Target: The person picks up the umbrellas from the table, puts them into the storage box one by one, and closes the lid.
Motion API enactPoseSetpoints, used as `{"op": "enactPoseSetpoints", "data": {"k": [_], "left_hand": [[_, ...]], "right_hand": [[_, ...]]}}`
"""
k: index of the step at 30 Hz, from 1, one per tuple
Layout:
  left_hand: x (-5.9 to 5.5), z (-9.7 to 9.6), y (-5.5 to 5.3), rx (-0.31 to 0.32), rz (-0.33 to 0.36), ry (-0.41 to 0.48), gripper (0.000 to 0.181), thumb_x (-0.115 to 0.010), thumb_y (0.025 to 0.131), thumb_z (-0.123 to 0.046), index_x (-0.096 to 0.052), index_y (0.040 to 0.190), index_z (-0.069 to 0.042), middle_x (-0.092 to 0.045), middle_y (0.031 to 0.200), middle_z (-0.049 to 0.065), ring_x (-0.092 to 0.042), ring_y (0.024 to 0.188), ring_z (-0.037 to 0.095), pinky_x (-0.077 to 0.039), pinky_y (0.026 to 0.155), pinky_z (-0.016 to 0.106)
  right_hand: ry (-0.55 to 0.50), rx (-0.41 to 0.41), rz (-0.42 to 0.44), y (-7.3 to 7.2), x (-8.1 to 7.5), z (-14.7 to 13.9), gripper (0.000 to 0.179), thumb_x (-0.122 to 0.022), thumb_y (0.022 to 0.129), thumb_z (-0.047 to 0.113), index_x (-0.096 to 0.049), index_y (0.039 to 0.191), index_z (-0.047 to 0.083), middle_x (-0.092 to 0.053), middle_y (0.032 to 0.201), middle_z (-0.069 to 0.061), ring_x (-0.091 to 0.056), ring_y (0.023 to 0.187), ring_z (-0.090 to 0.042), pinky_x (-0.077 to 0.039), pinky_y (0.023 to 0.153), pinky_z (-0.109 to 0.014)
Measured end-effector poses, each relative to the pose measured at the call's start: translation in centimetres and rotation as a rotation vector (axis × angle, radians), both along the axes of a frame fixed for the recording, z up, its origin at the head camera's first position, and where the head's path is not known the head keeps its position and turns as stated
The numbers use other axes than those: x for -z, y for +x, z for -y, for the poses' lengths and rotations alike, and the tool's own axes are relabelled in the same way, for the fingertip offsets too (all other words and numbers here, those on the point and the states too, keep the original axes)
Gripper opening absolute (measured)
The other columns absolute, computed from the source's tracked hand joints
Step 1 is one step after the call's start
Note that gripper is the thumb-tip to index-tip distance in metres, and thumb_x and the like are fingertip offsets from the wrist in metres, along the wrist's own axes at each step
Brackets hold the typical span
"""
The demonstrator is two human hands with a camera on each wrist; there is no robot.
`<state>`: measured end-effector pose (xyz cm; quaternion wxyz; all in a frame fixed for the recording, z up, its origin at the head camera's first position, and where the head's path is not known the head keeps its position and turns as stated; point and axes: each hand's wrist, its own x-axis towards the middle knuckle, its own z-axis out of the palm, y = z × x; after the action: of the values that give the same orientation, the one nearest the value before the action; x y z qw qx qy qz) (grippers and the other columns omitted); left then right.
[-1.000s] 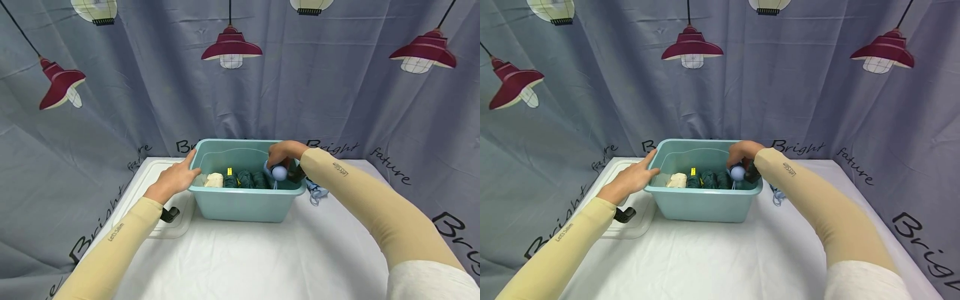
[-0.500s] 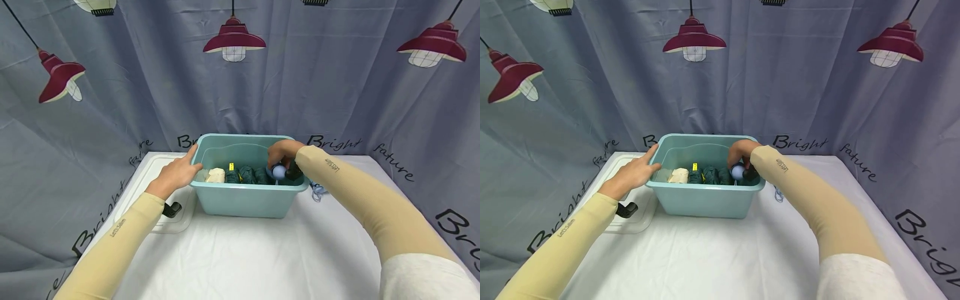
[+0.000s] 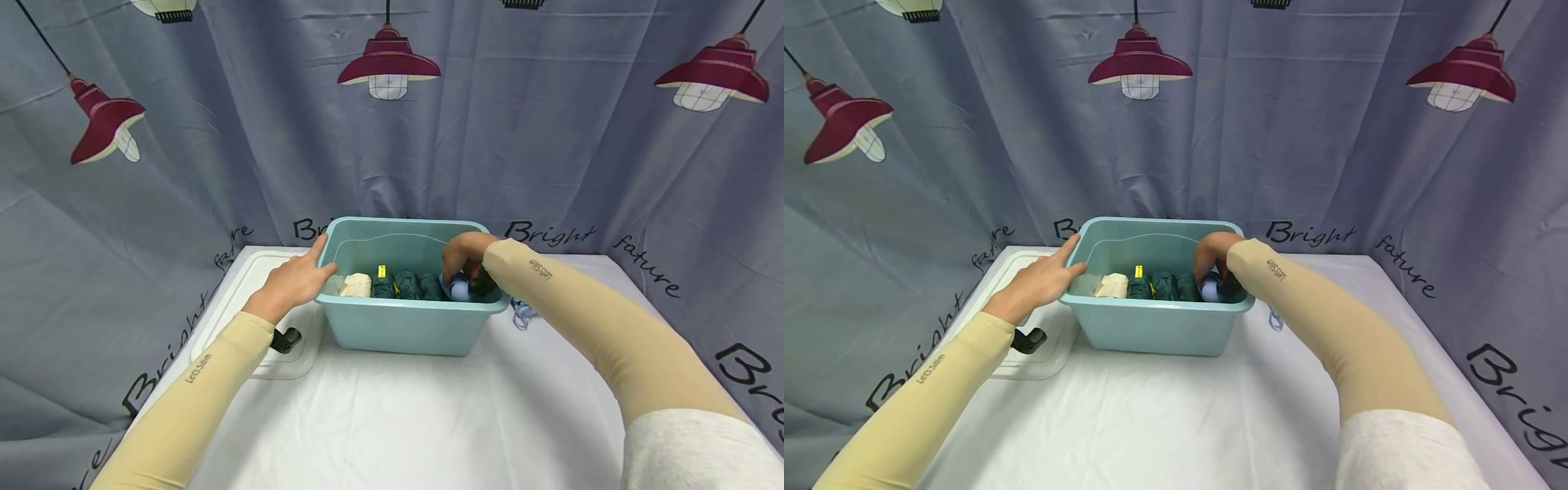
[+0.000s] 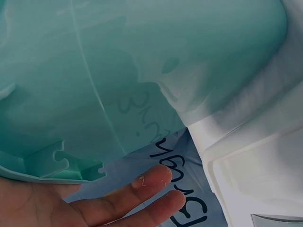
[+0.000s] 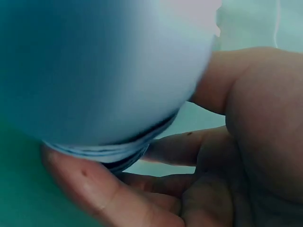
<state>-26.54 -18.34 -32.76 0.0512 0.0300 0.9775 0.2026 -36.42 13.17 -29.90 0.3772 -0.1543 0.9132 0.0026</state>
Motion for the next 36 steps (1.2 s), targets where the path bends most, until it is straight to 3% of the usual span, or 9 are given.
{"op": "enactPoseSetpoints", "data": {"k": [6, 13, 22, 29, 36], "left_hand": [[-0.3, 0.2, -0.1, 0.007, 0.007, -0.008, 0.077, -0.032, 0.099, -0.055, 0.009, 0.162, -0.035, -0.048, 0.151, 0.021, -0.063, 0.111, 0.037, -0.047, 0.086, 0.055], [-0.6, 0.3, -0.3, -0.003, -0.024, -0.003, 0.078, -0.035, 0.099, -0.052, 0.007, 0.162, -0.036, -0.056, 0.142, 0.021, -0.063, 0.099, 0.034, -0.047, 0.081, 0.052], [-0.2, 0.1, -0.2, 0.005, 0.006, 0.001, 0.078, -0.035, 0.098, -0.052, 0.007, 0.162, -0.036, -0.049, 0.15, 0.022, -0.062, 0.111, 0.037, -0.046, 0.09, 0.057], [0.1, 0.1, -0.2, 0.004, 0.005, 0.004, 0.079, -0.036, 0.098, -0.051, 0.008, 0.162, -0.037, -0.05, 0.149, 0.021, -0.062, 0.11, 0.037, -0.046, 0.089, 0.058], [0.0, 0.1, -0.3, 0.005, -0.005, 0.006, 0.079, -0.036, 0.098, -0.051, 0.005, 0.163, -0.034, -0.055, 0.144, 0.02, -0.062, 0.102, 0.034, -0.047, 0.085, 0.055]], "right_hand": [[0.031, -0.015, -0.009, -0.4, 0.1, 0.2, 0.024, -0.07, 0.091, 0.032, -0.07, 0.092, 0.008, -0.061, 0.086, -0.002, -0.062, 0.074, -0.014, -0.052, 0.062, -0.023], [0.029, 0.02, -0.012, -0.2, 0.0, 0.4, 0.036, -0.068, 0.096, 0.038, -0.069, 0.106, 0.004, -0.063, 0.101, -0.006, -0.067, 0.08, -0.015, -0.056, 0.07, -0.026], [0.029, -0.029, 0.048, 0.5, 0.6, 0.2, 0.035, -0.064, 0.099, 0.032, -0.069, 0.112, 0.0, -0.069, 0.108, -0.011, -0.075, 0.092, -0.023, -0.06, 0.076, -0.03], [-0.022, -0.102, 0.122, 0.9, 0.2, 0.0, 0.057, -0.057, 0.103, 0.025, -0.043, 0.148, -0.007, -0.048, 0.15, -0.023, -0.072, 0.107, -0.029, -0.057, 0.092, -0.04], [-0.118, -0.098, 0.128, 0.8, -1.0, -0.7, 0.063, -0.055, 0.103, 0.019, -0.03, 0.156, -0.004, -0.053, 0.144, -0.024, -0.067, 0.117, -0.034, -0.057, 0.092, -0.039]]}}
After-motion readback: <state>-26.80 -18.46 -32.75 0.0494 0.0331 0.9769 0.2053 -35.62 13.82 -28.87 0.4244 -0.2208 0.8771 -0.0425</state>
